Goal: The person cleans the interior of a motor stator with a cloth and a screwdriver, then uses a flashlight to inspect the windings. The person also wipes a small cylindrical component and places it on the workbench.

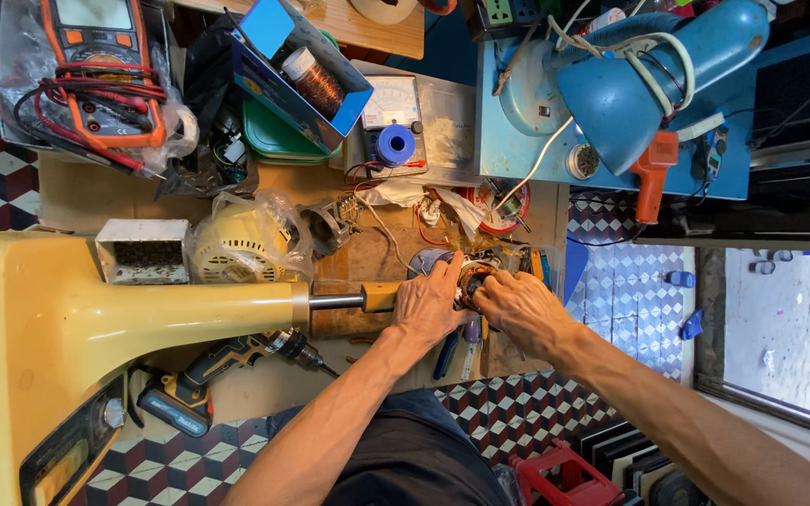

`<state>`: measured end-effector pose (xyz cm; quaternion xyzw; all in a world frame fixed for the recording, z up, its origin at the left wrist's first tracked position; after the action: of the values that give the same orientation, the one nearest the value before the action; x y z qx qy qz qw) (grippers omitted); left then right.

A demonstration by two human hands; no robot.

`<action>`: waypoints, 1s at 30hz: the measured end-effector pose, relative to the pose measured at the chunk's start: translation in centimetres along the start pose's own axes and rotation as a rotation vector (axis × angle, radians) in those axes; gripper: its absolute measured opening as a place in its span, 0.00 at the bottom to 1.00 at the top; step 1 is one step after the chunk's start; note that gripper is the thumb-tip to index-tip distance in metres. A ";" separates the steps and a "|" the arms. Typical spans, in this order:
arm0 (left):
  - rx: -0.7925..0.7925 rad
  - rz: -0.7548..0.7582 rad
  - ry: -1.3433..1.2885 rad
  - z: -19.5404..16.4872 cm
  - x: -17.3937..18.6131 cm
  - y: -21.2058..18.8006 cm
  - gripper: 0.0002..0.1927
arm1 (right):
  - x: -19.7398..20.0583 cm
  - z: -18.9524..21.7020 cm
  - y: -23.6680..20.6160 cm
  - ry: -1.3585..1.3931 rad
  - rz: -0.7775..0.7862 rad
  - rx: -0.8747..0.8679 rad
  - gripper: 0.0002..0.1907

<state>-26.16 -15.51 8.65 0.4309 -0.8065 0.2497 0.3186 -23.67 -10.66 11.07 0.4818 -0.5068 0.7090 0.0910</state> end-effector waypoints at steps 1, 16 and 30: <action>0.002 0.006 0.012 0.0 -0.1 0.0 0.55 | -0.9 -0.2 -0.1 -0.020 0.080 0.009 0.21; -0.001 0.019 -0.019 0.0 -0.6 0.0 0.56 | -1.2 -2.8 0.6 0.331 0.094 -0.379 0.11; -0.005 0.002 -0.006 0.1 -0.2 -0.1 0.54 | -0.4 0.6 0.6 -0.012 0.151 0.018 0.19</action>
<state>-26.01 -15.54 8.42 0.4303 -0.8084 0.2467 0.3170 -23.48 -11.33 10.39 0.4472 -0.5358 0.7156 0.0299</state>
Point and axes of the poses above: each hand's wrist, its own y-axis towards the middle knuckle, its own x-axis out of the back of the hand, z = x × y, the point moved 9 cm from there along y, towards the middle knuckle, and after that the axes turned 15 degrees about y, right-handed, at the moved point
